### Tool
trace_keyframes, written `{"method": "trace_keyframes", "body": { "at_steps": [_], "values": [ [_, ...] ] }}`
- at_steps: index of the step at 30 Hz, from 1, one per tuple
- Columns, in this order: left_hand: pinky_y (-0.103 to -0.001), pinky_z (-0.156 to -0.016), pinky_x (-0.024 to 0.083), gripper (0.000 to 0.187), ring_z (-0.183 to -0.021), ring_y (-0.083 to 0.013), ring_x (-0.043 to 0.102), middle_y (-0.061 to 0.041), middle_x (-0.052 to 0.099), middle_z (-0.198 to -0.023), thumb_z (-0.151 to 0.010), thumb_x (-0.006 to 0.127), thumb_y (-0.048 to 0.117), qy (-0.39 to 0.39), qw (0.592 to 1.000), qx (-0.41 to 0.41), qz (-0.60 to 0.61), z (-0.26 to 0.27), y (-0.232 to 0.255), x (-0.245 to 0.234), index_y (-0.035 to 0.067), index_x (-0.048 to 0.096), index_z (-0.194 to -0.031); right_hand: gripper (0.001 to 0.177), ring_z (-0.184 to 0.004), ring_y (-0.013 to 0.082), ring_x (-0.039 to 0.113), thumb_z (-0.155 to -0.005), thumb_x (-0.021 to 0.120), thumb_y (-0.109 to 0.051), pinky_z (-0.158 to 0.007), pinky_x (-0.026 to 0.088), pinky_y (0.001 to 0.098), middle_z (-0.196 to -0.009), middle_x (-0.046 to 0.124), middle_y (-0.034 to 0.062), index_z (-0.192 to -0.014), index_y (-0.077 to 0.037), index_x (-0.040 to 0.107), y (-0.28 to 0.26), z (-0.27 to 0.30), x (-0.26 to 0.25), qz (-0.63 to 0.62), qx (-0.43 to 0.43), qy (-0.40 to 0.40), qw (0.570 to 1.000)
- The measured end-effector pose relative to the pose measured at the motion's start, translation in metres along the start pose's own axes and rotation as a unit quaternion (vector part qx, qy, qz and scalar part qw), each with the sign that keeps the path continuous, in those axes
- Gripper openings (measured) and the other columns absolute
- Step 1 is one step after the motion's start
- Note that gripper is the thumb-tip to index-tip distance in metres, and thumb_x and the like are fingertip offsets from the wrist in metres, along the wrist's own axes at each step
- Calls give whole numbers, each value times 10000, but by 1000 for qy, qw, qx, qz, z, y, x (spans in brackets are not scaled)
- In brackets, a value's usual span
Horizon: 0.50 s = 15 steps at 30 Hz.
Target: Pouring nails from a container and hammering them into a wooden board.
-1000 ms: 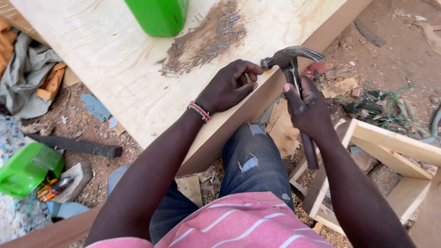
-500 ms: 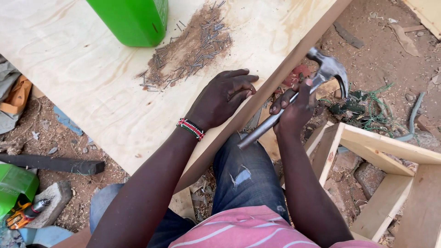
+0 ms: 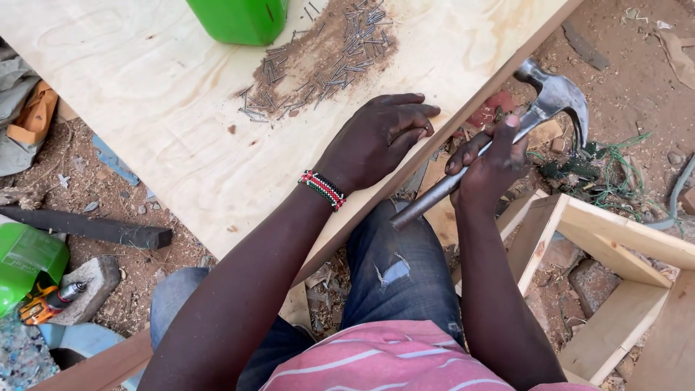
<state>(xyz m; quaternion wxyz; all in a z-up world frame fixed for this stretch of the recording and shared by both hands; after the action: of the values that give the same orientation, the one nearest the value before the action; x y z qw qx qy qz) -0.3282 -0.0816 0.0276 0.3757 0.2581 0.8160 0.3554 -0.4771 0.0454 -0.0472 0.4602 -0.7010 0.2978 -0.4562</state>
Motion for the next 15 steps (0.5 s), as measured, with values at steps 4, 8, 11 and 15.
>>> {"method": "trace_keyframes", "body": {
  "at_steps": [4, 8, 11, 15],
  "values": [
    [-533, -1111, 455, 116, -1314, -386, 579, -156, 744, -1196, -1024, 648, 174, -2, 1000, -2, 1, -1, -4, 3, 124, 752, -1016, 274, -295, 229, 499, -1131, 468, -256, -289, 415, 281, -504, 446, 99, -965, -39, 493, -23, 1, 4, 70, -24, -38, 997],
    [-538, -1108, 456, 104, -1313, -391, 578, -159, 738, -1209, -1025, 646, 149, 2, 1000, -3, 0, -1, 0, 2, 116, 744, -1015, 292, -300, 227, 512, -1122, 472, -292, -299, 436, 280, -502, 463, 101, -965, -46, 492, -26, 3, 6, 34, -37, -19, 999],
    [-550, -1105, 456, 111, -1312, -399, 577, -170, 737, -1207, -1028, 642, 145, 0, 1000, -8, 5, 1, 1, 1, 95, 741, -1013, 291, -290, 236, 506, -1128, 485, -262, -296, 427, 286, -495, 459, 111, -945, -37, 501, -22, 5, 10, 50, -31, -44, 997],
    [-539, -1114, 455, 106, -1316, -379, 578, -145, 743, -1203, -1026, 652, 160, 8, 1000, -7, 2, 1, -8, 5, 118, 749, -1014, 293, -295, 249, 510, -1124, 477, -274, -298, 423, 279, -492, 445, 124, -958, -33, 489, -20, 4, 8, 29, -34, -34, 998]
  ]
}}
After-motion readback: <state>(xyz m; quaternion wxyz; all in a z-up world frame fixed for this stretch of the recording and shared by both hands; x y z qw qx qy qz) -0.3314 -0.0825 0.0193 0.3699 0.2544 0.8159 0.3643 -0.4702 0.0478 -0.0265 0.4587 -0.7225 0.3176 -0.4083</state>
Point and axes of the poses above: each hand's wrist, its own z-axis away from the middle knuckle, its own x-axis out of the palm, y = z × x, the point moved 8 cm from there along -z, towards the middle knuckle
